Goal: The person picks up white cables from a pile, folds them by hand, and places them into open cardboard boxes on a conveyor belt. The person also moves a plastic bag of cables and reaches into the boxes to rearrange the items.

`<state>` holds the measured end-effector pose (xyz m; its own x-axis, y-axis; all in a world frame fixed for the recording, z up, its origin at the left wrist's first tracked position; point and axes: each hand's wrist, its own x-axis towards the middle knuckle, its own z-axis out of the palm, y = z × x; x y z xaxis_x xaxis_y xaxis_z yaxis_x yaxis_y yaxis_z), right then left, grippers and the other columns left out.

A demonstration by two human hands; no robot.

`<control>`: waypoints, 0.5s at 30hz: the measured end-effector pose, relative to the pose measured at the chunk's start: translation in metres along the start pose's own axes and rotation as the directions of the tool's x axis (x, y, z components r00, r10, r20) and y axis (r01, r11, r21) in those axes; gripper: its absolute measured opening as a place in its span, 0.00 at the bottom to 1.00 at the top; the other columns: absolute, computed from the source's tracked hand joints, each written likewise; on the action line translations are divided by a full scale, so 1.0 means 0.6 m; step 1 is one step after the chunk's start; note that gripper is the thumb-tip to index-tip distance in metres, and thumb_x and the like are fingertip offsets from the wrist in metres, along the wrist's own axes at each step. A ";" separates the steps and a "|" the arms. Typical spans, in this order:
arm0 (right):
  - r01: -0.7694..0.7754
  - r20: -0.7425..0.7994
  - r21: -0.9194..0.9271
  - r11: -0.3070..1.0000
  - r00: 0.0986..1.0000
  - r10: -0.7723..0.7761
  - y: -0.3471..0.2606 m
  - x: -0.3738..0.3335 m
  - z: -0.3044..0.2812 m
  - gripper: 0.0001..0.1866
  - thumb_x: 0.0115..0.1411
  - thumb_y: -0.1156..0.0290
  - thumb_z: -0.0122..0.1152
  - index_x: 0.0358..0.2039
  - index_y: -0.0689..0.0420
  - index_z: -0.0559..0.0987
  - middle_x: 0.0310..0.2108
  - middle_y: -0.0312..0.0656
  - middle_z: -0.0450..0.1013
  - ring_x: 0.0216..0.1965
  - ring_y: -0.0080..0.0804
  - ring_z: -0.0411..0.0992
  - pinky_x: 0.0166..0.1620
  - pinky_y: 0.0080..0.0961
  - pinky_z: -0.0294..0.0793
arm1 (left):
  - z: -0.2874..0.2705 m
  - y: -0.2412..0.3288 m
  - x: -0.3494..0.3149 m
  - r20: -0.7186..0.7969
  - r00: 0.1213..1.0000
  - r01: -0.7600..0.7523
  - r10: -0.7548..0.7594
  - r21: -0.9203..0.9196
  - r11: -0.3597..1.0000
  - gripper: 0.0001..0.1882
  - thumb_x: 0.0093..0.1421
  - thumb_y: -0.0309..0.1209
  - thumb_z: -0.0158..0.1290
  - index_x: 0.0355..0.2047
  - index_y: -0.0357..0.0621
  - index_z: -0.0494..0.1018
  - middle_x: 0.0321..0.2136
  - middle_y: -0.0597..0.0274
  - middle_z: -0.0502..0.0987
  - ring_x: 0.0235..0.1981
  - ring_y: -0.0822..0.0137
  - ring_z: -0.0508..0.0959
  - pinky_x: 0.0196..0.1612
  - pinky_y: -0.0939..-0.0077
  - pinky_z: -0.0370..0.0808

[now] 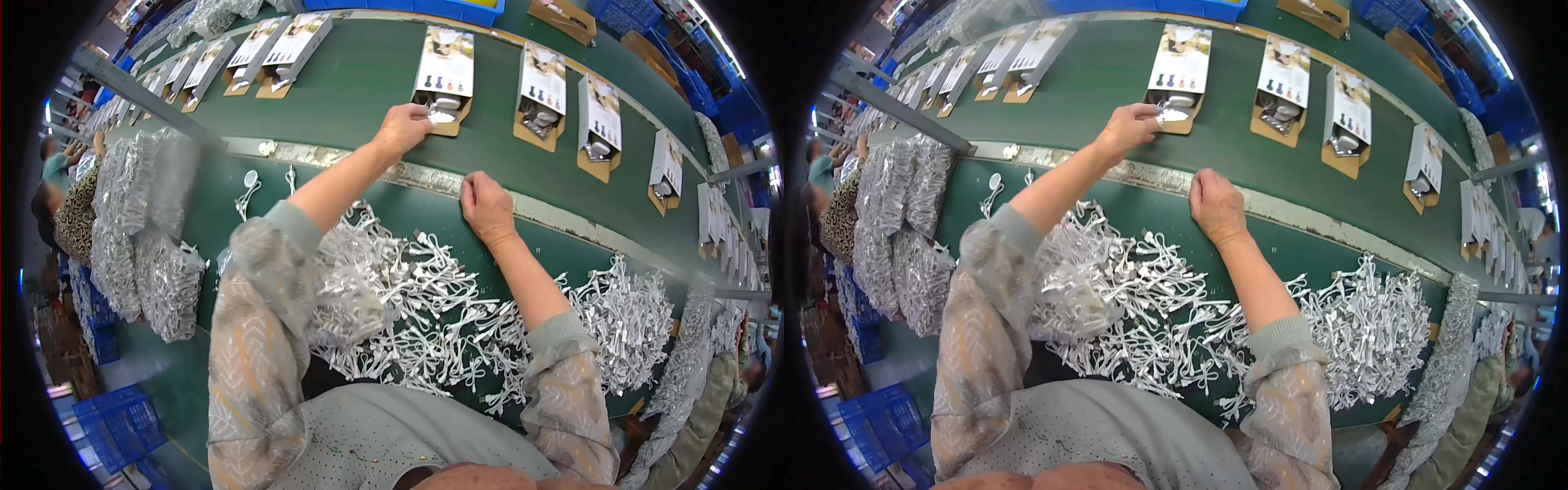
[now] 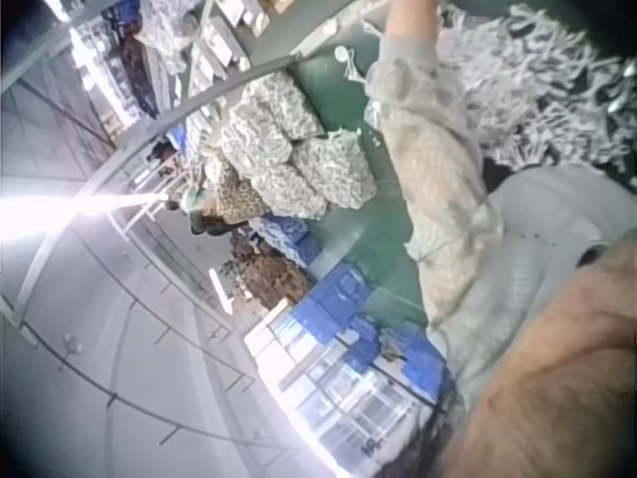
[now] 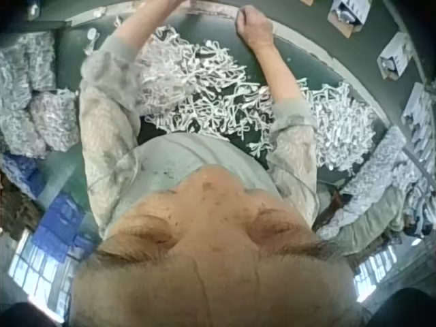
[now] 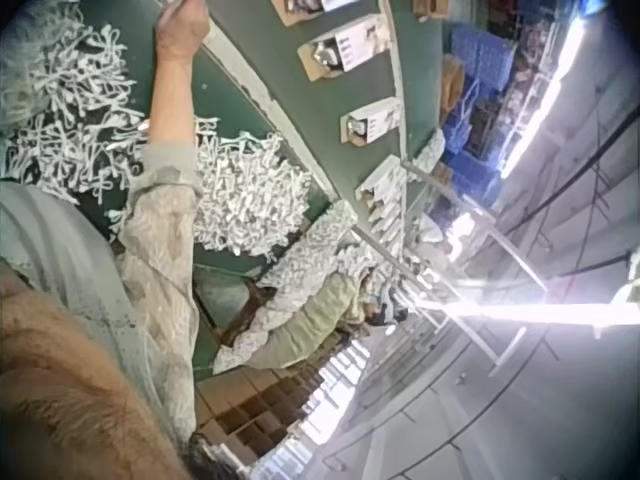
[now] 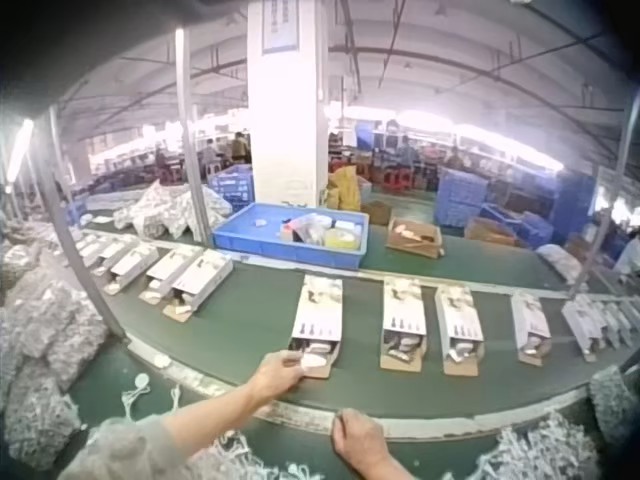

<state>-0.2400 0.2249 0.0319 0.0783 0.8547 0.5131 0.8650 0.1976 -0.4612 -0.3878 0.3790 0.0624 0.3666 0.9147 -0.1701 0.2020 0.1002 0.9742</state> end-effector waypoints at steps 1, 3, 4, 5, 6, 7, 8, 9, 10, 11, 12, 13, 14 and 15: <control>0.001 -0.002 -0.005 1.000 1.000 -0.001 0.002 0.004 -0.003 0.03 0.52 0.75 0.54 0.27 0.56 0.69 0.21 0.45 0.70 0.25 0.45 0.71 0.28 0.37 0.70 | -0.015 0.019 -0.014 0.164 0.986 -0.039 0.015 0.146 0.989 0.20 0.48 0.30 0.57 0.40 0.30 0.73 0.32 0.54 0.78 0.37 0.66 0.77 0.43 0.74 0.72; -0.004 -0.013 0.002 1.000 1.000 0.004 0.008 0.014 0.005 0.03 0.52 0.74 0.55 0.26 0.56 0.70 0.22 0.45 0.70 0.25 0.45 0.71 0.28 0.37 0.70 | -0.044 0.052 -0.056 0.432 0.901 -0.204 0.022 0.379 0.903 0.23 0.48 0.35 0.58 0.42 0.32 0.73 0.34 0.52 0.78 0.38 0.63 0.77 0.44 0.73 0.72; -0.012 -0.010 -0.006 1.000 1.000 0.012 0.013 0.018 0.005 0.03 0.52 0.74 0.55 0.26 0.56 0.70 0.22 0.45 0.70 0.25 0.45 0.71 0.28 0.37 0.70 | -0.051 0.078 -0.082 0.550 0.834 -0.301 -0.044 0.522 0.798 0.28 0.47 0.41 0.60 0.45 0.35 0.71 0.40 0.49 0.76 0.43 0.57 0.76 0.47 0.70 0.71; -0.036 0.009 0.041 0.999 0.999 0.036 0.015 0.023 0.005 0.03 0.52 0.74 0.55 0.26 0.56 0.70 0.22 0.45 0.70 0.25 0.44 0.71 0.29 0.37 0.70 | -0.046 0.094 -0.116 0.575 0.815 -0.339 -0.071 0.572 0.747 0.31 0.47 0.41 0.60 0.48 0.35 0.69 0.43 0.47 0.74 0.46 0.57 0.74 0.50 0.68 0.70; -0.055 0.028 0.088 0.995 0.998 0.052 0.015 0.028 0.004 0.03 0.51 0.74 0.56 0.25 0.56 0.70 0.22 0.45 0.71 0.25 0.44 0.71 0.29 0.37 0.70 | -0.039 0.100 -0.147 0.594 0.799 -0.376 -0.097 0.618 0.690 0.33 0.47 0.41 0.61 0.50 0.34 0.67 0.47 0.45 0.72 0.49 0.56 0.72 0.52 0.67 0.68; -0.207 0.130 0.131 0.970 0.973 0.190 0.009 0.031 0.001 0.05 0.52 0.70 0.57 0.27 0.57 0.73 0.23 0.45 0.72 0.25 0.40 0.72 0.30 0.32 0.71 | -0.036 0.087 -0.173 0.632 0.764 -0.420 -0.130 0.640 0.643 0.38 0.45 0.42 0.62 0.54 0.37 0.62 0.50 0.43 0.68 0.52 0.53 0.69 0.56 0.64 0.65; -0.207 0.135 0.133 0.969 0.973 0.189 -0.003 0.034 -0.012 0.05 0.52 0.70 0.57 0.27 0.57 0.73 0.23 0.45 0.72 0.25 0.40 0.72 0.30 0.32 0.71 | -0.024 0.086 -0.204 0.658 0.731 -0.468 -0.182 0.677 0.568 0.42 0.43 0.43 0.63 0.55 0.39 0.59 0.52 0.45 0.65 0.55 0.52 0.65 0.58 0.64 0.63; -0.325 0.280 0.216 0.921 0.924 0.261 -0.016 0.036 -0.029 0.08 0.54 0.68 0.58 0.31 0.58 0.74 0.23 0.43 0.72 0.25 0.33 0.71 0.31 0.27 0.70 | -0.015 0.080 -0.234 0.666 0.717 -0.517 -0.204 0.705 0.486 0.43 0.42 0.42 0.64 0.56 0.40 0.58 0.52 0.48 0.64 0.53 0.52 0.66 0.55 0.62 0.65; -0.447 0.423 0.271 0.852 0.851 0.312 -0.035 0.035 -0.046 0.11 0.55 0.66 0.58 0.35 0.60 0.75 0.23 0.40 0.72 0.25 0.26 0.70 0.32 0.22 0.70 | -0.016 0.080 -0.256 0.641 0.722 -0.543 -0.263 0.759 0.360 0.42 0.42 0.42 0.64 0.55 0.40 0.59 0.51 0.49 0.64 0.52 0.52 0.67 0.54 0.61 0.65; -0.470 0.574 0.305 0.828 0.785 0.234 -0.060 0.030 -0.046 0.17 0.55 0.61 0.60 0.40 0.60 0.75 0.29 0.39 0.73 0.29 0.23 0.69 0.36 0.20 0.70 | -0.034 0.077 -0.267 0.599 0.735 -0.560 -0.317 0.800 0.215 0.41 0.42 0.41 0.64 0.54 0.41 0.60 0.50 0.50 0.65 0.51 0.53 0.68 0.53 0.60 0.66; -0.507 0.690 0.260 0.822 0.693 0.208 -0.093 0.020 -0.048 0.20 0.54 0.59 0.62 0.41 0.60 0.74 0.31 0.39 0.72 0.31 0.24 0.69 0.37 0.20 0.70 | -0.061 0.072 -0.267 0.586 0.752 -0.545 -0.303 0.810 0.215 0.36 0.43 0.38 0.62 0.52 0.42 0.62 0.46 0.52 0.68 0.48 0.54 0.70 0.50 0.58 0.68; -0.429 0.691 0.220 0.876 0.703 0.171 -0.129 0.002 -0.046 0.21 0.52 0.59 0.63 0.42 0.60 0.74 0.30 0.39 0.72 0.30 0.25 0.69 0.38 0.22 0.70 | -0.093 0.068 -0.265 0.571 0.763 -0.527 -0.304 0.821 0.221 0.33 0.44 0.36 0.61 0.50 0.43 0.63 0.45 0.52 0.69 0.48 0.54 0.70 0.50 0.59 0.68; -0.273 0.647 0.208 0.939 0.759 0.078 -0.153 -0.014 -0.044 0.19 0.50 0.61 0.64 0.40 0.59 0.75 0.29 0.40 0.72 0.30 0.30 0.70 0.37 0.25 0.71 | -0.117 0.060 -0.260 0.562 0.770 -0.514 -0.303 0.827 0.228 0.30 0.44 0.34 0.60 0.49 0.43 0.65 0.44 0.53 0.70 0.47 0.54 0.71 0.50 0.59 0.68; -0.179 0.631 0.181 0.967 0.776 0.025 -0.170 -0.025 -0.030 0.15 0.50 0.63 0.62 0.36 0.60 0.76 0.27 0.43 0.73 0.29 0.36 0.72 0.36 0.29 0.72 | -0.145 0.051 -0.260 0.577 0.771 -0.539 -0.268 0.816 0.209 0.26 0.45 0.31 0.57 0.46 0.42 0.67 0.42 0.54 0.71 0.46 0.56 0.72 0.51 0.61 0.67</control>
<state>-0.3204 0.1835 0.0842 -0.2299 0.9707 -0.0702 0.7328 0.1251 -0.6688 -0.5178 0.2732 0.1319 0.7532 0.4527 -0.4773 0.5861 -0.7912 0.1745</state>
